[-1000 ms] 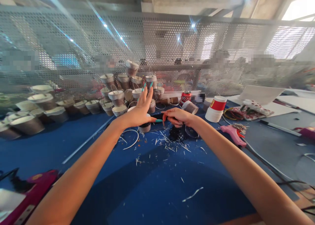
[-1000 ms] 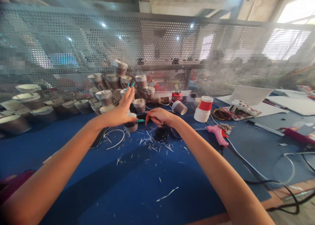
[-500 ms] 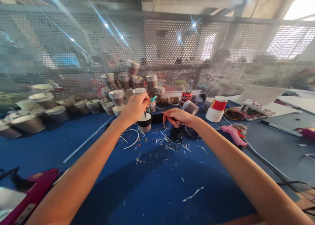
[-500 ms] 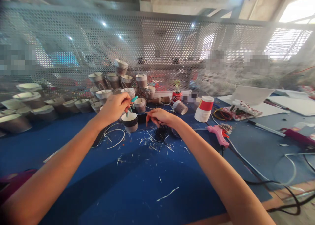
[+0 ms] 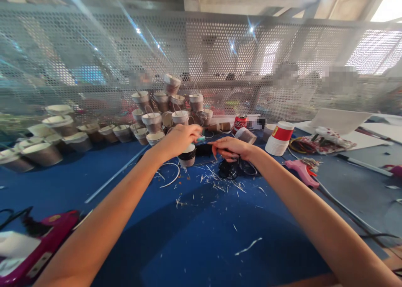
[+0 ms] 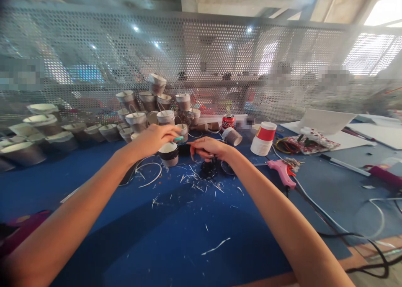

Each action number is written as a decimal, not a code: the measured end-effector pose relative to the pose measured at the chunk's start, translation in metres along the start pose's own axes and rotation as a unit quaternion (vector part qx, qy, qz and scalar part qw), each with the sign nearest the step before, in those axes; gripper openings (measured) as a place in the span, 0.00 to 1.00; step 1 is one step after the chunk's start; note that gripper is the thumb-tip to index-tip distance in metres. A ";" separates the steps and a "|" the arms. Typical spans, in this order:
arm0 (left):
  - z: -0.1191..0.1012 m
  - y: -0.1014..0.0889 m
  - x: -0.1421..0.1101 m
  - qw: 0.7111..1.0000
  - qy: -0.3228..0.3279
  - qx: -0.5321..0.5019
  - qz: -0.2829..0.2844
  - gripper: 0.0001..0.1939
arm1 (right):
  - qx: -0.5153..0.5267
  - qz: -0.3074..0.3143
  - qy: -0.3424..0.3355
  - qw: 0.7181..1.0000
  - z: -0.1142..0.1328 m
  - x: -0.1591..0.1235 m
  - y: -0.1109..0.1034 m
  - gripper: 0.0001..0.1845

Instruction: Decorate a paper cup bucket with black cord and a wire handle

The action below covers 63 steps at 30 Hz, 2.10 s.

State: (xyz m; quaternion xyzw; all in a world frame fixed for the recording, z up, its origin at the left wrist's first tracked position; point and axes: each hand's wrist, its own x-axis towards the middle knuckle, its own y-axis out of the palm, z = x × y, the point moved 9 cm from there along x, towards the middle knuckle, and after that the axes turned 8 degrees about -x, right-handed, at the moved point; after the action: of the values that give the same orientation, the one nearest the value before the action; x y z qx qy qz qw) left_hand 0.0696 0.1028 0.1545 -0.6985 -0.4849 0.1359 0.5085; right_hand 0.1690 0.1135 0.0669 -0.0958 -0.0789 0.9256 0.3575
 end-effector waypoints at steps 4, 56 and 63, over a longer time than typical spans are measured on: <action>-0.010 0.016 0.001 0.992 0.049 -0.112 0.040 0.36 | 0.020 0.000 -0.027 0.999 0.008 -0.004 -0.001 0.18; 0.014 0.040 0.002 0.986 -0.044 -0.114 0.116 0.36 | -0.218 -0.087 -0.019 0.972 0.014 -0.004 -0.012 0.16; 0.010 0.062 0.004 0.957 -0.060 -0.239 0.155 0.13 | -0.257 -0.103 -0.035 0.960 0.025 -0.007 -0.009 0.14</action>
State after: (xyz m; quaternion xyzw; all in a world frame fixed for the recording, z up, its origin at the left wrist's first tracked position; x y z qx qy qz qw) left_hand 0.0982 0.1116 0.0990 -0.8569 -0.4183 0.1353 0.2692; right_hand 0.1740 0.1130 0.0936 -0.1438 -0.3363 0.8349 0.4113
